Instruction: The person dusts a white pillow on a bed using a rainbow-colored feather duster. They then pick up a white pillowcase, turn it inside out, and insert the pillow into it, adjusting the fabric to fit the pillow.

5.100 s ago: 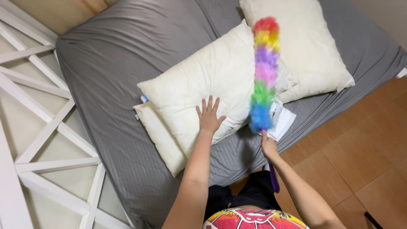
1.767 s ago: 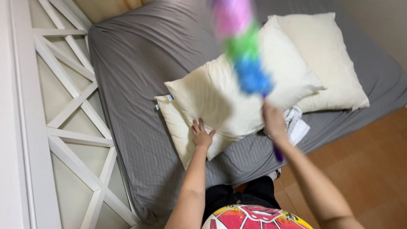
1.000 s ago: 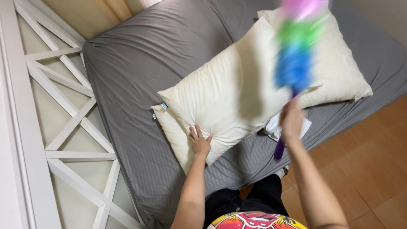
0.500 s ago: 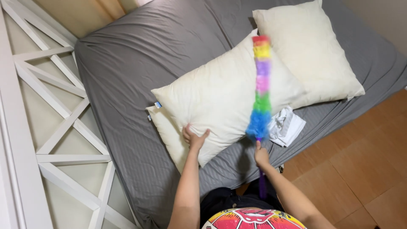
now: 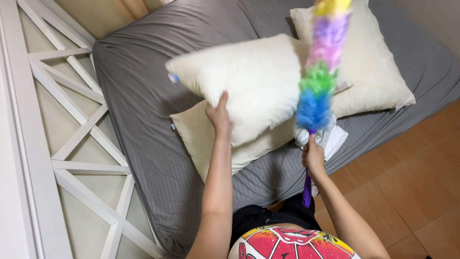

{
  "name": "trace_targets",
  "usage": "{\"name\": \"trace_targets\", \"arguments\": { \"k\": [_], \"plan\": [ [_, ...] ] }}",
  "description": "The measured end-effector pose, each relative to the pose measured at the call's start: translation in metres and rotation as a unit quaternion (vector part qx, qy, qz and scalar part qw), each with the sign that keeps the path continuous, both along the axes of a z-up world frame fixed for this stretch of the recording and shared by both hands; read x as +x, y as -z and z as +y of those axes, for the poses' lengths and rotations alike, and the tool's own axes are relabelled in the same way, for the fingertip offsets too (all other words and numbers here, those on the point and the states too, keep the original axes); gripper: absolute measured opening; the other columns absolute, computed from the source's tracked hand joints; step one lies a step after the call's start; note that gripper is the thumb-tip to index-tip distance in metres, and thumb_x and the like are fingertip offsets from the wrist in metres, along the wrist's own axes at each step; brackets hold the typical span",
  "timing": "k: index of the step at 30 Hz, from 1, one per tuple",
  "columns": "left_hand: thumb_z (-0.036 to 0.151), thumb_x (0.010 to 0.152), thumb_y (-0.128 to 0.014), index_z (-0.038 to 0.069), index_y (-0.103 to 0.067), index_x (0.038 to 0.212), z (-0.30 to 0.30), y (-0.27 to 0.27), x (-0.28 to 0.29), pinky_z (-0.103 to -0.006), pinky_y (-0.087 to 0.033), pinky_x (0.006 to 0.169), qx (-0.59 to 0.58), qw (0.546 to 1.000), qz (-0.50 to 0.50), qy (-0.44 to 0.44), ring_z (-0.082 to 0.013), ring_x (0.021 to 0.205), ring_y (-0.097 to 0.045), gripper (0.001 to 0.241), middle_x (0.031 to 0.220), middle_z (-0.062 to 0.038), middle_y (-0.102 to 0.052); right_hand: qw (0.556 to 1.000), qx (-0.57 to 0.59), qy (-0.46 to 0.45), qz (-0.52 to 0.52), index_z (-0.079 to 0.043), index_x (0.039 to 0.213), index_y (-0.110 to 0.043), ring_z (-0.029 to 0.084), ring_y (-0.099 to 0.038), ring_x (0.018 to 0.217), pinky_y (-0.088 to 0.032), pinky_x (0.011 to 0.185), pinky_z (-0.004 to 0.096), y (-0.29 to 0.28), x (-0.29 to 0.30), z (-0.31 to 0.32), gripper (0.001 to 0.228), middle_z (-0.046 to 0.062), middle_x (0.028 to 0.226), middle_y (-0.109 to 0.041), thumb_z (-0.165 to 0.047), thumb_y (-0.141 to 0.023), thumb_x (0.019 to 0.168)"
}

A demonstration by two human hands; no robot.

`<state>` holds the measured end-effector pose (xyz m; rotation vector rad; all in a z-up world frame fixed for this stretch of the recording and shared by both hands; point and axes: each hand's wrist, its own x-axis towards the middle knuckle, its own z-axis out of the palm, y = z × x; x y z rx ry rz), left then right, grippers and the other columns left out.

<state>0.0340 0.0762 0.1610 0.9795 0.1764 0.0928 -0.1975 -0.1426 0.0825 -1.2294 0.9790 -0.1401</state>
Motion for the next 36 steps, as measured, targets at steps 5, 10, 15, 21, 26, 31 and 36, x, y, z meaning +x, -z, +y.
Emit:
{"name": "trace_targets", "arguments": {
  "k": [5, 10, 15, 21, 26, 31, 36],
  "plan": [
    [0.007, 0.089, -0.079, -0.011, -0.067, 0.118, -0.006, -0.171, 0.01, -0.0365, -0.06, 0.093, 0.128, 0.966, -0.224, -0.025, -0.0248, 0.098, -0.076, 0.036, 0.11, -0.019, -0.076, 0.996, 0.001, 0.024, -0.083, -0.016, 0.071, -0.04, 0.006, -0.024, 0.037, -0.016, 0.035, 0.027, -0.048, -0.008, -0.014, 0.056, -0.006, 0.052, -0.031, -0.06, -0.039, 0.106],
    [0.003, 0.092, -0.084, -0.003, -0.069, 0.117, 0.027, -0.292, -0.028, -0.0432, -0.063, 0.092, 0.248, 0.856, -0.452, -0.045, -0.0254, 0.099, -0.078, 0.029, 0.11, -0.013, -0.078, 0.992, -0.016, 0.042, -0.12, -0.016, 0.072, -0.039, 0.007, -0.023, 0.037, -0.015, 0.035, 0.027, -0.063, -0.012, -0.029, 0.056, -0.006, 0.052, -0.029, -0.06, -0.038, 0.107],
    [0.005, 0.098, -0.072, 0.01, -0.063, 0.132, 0.06, -0.289, -0.063, -0.0371, -0.049, 0.075, 0.598, 0.371, -0.685, -0.188, -0.0186, 0.085, -0.059, 0.035, 0.093, -0.002, -0.059, 0.978, -0.053, 0.077, -0.184, -0.017, 0.074, -0.04, 0.007, -0.031, 0.042, -0.022, 0.038, 0.026, -0.068, -0.011, -0.047, 0.056, -0.005, 0.057, -0.037, -0.059, -0.038, 0.11],
    [0.006, 0.082, -0.067, 0.023, -0.067, 0.143, 0.098, -0.089, -0.126, -0.0345, -0.044, 0.075, 0.65, 0.471, -0.59, 0.083, -0.0184, 0.077, -0.052, 0.064, 0.081, 0.001, -0.048, 0.967, -0.135, 0.098, -0.194, -0.014, 0.08, -0.045, 0.009, -0.037, 0.047, -0.024, 0.041, 0.028, -0.069, -0.016, -0.091, 0.049, -0.003, 0.063, -0.041, -0.05, -0.052, 0.112],
    [0.013, 0.072, -0.075, 0.026, -0.074, 0.117, 0.171, 0.163, -0.143, -0.0432, -0.046, 0.089, 0.729, 0.548, -0.304, 0.274, -0.0262, 0.098, -0.058, 0.047, 0.092, -0.002, -0.059, 0.981, -0.031, 0.034, -0.19, -0.016, 0.077, -0.037, 0.006, -0.024, 0.042, -0.017, 0.039, 0.025, -0.083, -0.018, -0.086, 0.059, -0.006, 0.058, -0.029, -0.062, -0.031, 0.113],
    [0.038, 0.085, -0.082, 0.02, -0.076, 0.091, 0.152, 0.166, -0.137, -0.0546, -0.044, 0.101, 0.716, 0.668, -0.036, 0.199, -0.0287, 0.116, -0.059, 0.021, 0.11, -0.001, -0.067, 0.995, -0.058, -0.064, -0.048, -0.017, 0.07, -0.038, 0.006, -0.025, 0.039, -0.018, 0.034, 0.026, -0.066, -0.008, -0.036, 0.054, -0.008, 0.054, -0.032, -0.052, -0.033, 0.111],
    [0.061, 0.064, -0.087, 0.007, -0.04, 0.136, 0.11, 0.137, -0.124, -0.0633, -0.035, 0.105, 0.53, 0.816, 0.227, 0.044, -0.0431, 0.14, -0.026, 0.101, 0.148, -0.021, -0.031, 0.889, -0.277, -0.332, 0.152, 0.0, 0.065, -0.061, 0.024, -0.058, 0.056, -0.049, 0.061, 0.042, 0.029, 0.007, -0.018, 0.075, 0.011, 0.059, -0.062, -0.06, -0.044, 0.106]
  ]
}}
